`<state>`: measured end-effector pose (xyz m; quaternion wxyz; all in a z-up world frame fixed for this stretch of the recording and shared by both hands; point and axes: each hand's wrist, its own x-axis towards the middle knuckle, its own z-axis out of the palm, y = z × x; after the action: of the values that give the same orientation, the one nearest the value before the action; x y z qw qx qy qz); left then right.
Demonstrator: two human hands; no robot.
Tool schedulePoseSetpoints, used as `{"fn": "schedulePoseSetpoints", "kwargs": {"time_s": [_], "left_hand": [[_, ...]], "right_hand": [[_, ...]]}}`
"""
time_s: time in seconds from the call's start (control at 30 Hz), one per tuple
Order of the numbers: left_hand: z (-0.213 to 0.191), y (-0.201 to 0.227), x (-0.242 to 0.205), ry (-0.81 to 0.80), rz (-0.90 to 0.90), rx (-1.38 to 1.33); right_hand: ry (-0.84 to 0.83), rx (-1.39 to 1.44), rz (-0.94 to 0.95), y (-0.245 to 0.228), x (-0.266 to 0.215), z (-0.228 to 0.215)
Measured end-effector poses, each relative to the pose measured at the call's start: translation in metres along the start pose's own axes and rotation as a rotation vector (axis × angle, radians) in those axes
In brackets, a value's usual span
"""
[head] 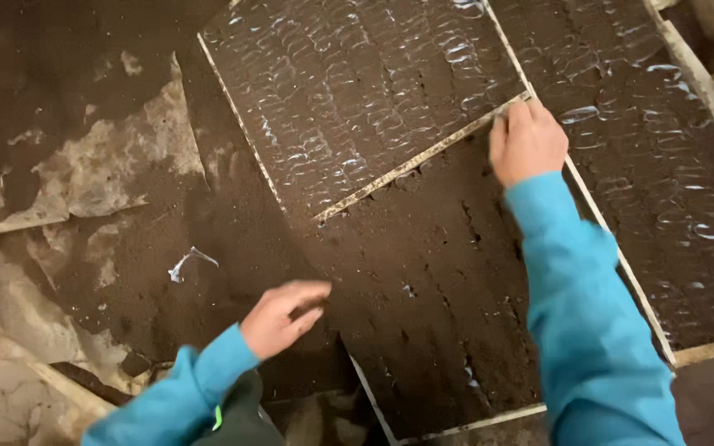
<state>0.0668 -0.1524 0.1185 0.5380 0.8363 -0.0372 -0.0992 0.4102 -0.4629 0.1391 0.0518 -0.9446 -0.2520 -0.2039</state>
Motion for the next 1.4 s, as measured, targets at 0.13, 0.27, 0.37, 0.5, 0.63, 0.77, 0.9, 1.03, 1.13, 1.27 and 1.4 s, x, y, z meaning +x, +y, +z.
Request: {"fn": "schedulePoseSetpoints", "kwargs": {"time_s": [0.13,0.27,0.37,0.5,0.63,0.77,0.9,1.03,1.13,1.27,1.4], "left_hand": [[-0.002,0.057,0.042,0.170,0.065,0.064],[0.016,0.061,0.060,0.309,0.219,0.100],[0.019,0.053,0.045,0.261,0.068,-0.064],[0.015,0.032,0.023,0.288,-0.064,-0.176],[0.010,0.013,0.017,0.127,-0.248,-0.210],[0.012,-0.001,0.018,0.084,-0.347,-0.284],[0.025,-0.001,0.034,0.065,-0.426,-0.354],[0.012,0.005,0.045,0.078,-0.385,-0.343],[0.008,0.002,0.040,0.078,-0.450,-0.344],[0.022,-0.024,0.032,0.176,-0.338,-0.278],[0.013,-0.008,0.018,0.113,-0.365,-0.218]], "right_hand": [[0.003,0.450,-0.021,-0.107,-0.041,-0.064],[-0.428,1.394,0.194,-0.190,-0.085,-0.097],[-0.526,1.023,-0.003,-0.162,-0.058,-0.140],[-0.103,0.672,-0.053,-0.032,-0.025,-0.074],[-0.377,0.757,-0.012,0.027,0.000,-0.018],[-0.348,0.800,-0.124,0.036,0.006,0.015],[-0.357,0.688,-0.234,0.047,-0.006,0.026],[-0.291,0.739,-0.248,0.043,-0.001,0.020],[-0.329,0.721,-0.202,0.044,-0.008,0.024],[-0.372,0.713,-0.154,0.043,-0.006,0.024],[-0.534,0.598,0.017,-0.005,-0.003,-0.064]]}}
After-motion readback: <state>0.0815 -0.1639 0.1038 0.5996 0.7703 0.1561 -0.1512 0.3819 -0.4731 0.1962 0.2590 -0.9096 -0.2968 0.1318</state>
